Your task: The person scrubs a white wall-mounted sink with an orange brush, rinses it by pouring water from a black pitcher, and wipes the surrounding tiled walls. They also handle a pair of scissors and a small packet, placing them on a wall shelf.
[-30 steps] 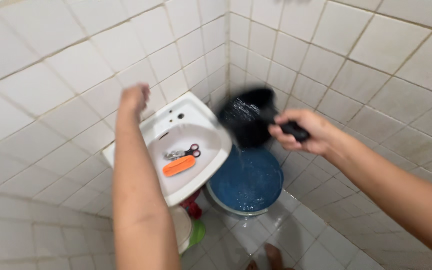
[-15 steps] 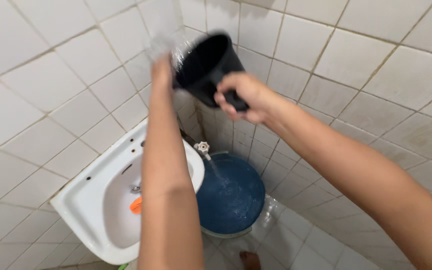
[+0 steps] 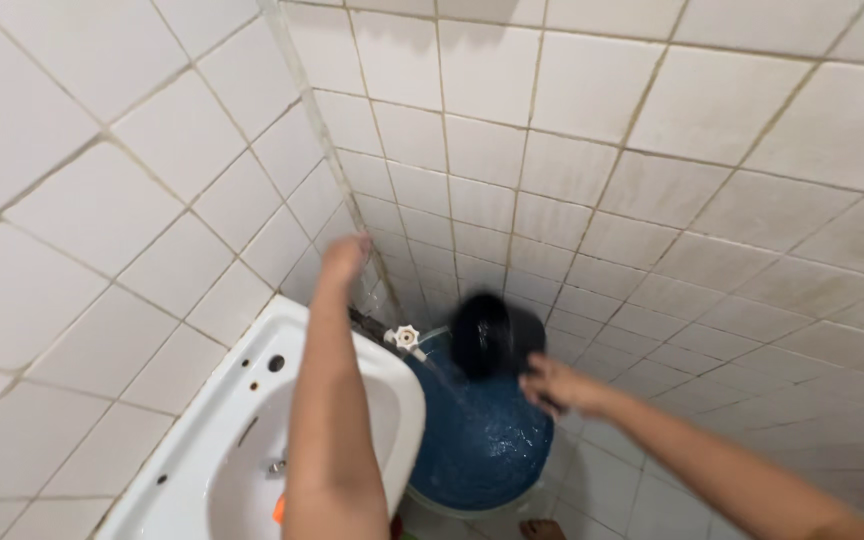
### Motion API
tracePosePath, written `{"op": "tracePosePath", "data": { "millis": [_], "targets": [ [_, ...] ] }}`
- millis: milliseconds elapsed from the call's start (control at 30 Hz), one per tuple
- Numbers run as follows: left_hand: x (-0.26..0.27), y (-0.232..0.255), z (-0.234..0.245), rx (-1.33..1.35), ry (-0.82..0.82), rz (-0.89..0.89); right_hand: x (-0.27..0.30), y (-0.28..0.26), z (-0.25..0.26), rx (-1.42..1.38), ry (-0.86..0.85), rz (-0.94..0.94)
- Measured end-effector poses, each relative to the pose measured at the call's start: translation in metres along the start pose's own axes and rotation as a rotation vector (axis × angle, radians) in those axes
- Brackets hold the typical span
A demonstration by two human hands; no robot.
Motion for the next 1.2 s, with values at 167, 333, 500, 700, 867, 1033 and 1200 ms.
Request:
{"op": "tracePosePath", "data": {
  "millis": [167,333,500,700,867,1033,1200],
  "targets": [
    [-0.011,-0.061,-0.12,0.632,-0.121,0.146,-0.092,0.135,-0.045,0.144,0.017,-0.084],
    [-0.004,-0.047,-0.158,0.687,-0.203,0.253,-0.141,0.178,-0.064,0.641,0.046,-0.177],
    [0.046,-0.024,-0.111,0.627,-0.178,0.096,-0.159,0.195,-0.079,0.922,0.065,-0.252],
    [0.08,-0.045,-0.071,0.443,-0.134,0.246,-0.147,0.219,-0.079,0.004,0.017,-0.255],
    [0.078,-0.066,-0.101,0.34,-0.044,0.201,-0.076,0.182,-0.062,-0.693,-0.109,-0.272],
    [0.048,-0.03,-0.134,0.082,-0.114,0.145,0.037,0.014,-0.044,-0.702,-0.129,-0.205],
    [-0.044,0.103,-0.014,0.226,-0.14,0.198,0.166,-0.208,-0.012,-0.587,-0.068,0.313]
  ]
}}
Point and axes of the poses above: each hand's wrist, its own x-axis away from the middle knuckle, its own z-axis out of the back of the hand, y = z × x, the point moved 10 cm from there along -x, towards the middle knuckle, and after that the axes turned 4 degrees about -y, right-handed, at the moved point
